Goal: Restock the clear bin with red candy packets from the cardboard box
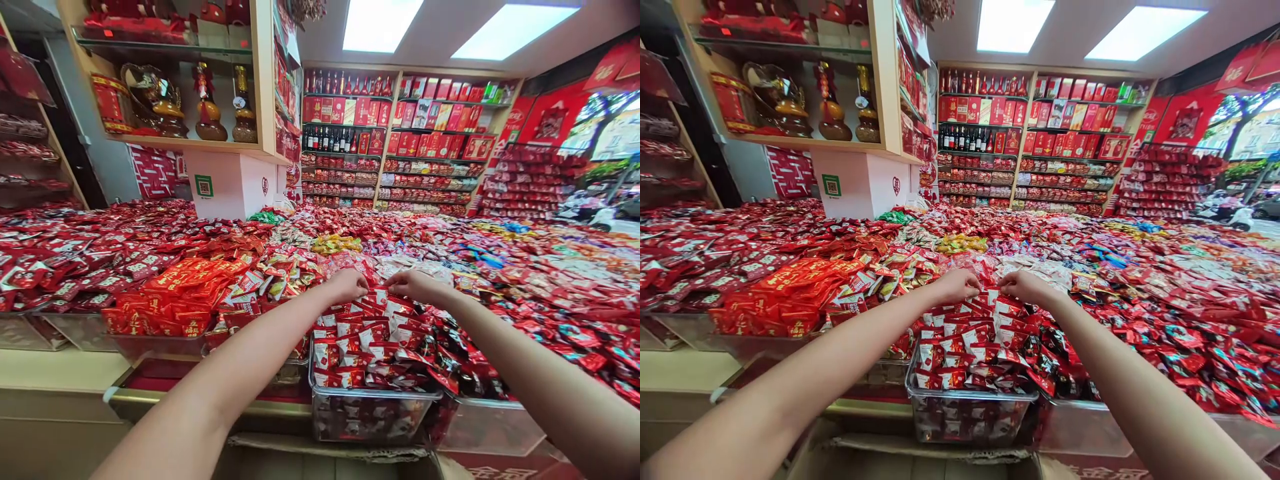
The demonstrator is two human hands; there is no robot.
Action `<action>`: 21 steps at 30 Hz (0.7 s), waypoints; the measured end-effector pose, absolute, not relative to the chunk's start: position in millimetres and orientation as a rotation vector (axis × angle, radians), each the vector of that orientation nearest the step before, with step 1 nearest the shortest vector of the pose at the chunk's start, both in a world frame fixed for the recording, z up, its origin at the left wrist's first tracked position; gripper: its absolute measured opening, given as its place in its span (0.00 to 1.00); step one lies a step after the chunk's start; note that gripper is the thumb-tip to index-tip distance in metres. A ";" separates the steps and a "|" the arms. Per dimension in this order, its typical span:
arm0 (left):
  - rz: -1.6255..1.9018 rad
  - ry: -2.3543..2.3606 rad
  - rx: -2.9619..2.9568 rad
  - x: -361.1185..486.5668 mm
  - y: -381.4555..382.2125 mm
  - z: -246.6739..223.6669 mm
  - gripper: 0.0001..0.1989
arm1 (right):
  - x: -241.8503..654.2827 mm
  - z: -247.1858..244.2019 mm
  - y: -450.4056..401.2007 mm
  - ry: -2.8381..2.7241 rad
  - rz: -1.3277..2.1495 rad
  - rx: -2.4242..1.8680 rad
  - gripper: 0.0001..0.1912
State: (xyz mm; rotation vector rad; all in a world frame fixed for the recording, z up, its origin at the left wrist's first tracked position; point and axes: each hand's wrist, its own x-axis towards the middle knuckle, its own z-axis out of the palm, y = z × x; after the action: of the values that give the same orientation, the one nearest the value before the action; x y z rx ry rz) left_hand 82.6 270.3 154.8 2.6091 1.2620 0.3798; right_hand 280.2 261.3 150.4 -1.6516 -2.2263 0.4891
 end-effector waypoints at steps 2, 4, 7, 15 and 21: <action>0.377 1.256 2.587 88.9 269.1 156.1 0.13 | 276.5 153.1 256.7 -2.214 0.499 -1.647 0.14; 0.363 1.253 2.575 93.1 267.5 156.3 0.13 | 272.6 155.0 251.6 -2.202 0.510 -1.654 0.14; 0.375 1.252 2.588 95.9 265.8 155.6 0.11 | 268.5 156.1 246.3 -2.180 0.489 -1.659 0.15; 0.662 1.228 2.623 79.8 225.3 183.3 0.12 | 268.7 179.0 200.8 -1.881 0.169 -1.602 0.16; 0.865 0.909 2.447 -5.2 84.7 131.3 0.10 | 229.8 129.9 58.9 -2.242 0.701 -1.312 0.09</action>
State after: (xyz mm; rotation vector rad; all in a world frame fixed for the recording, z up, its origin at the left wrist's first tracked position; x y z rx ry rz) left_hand -5.2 84.7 131.3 2.4467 0.9092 0.8649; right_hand 229.8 58.9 129.9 -1.3120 -2.2418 0.7010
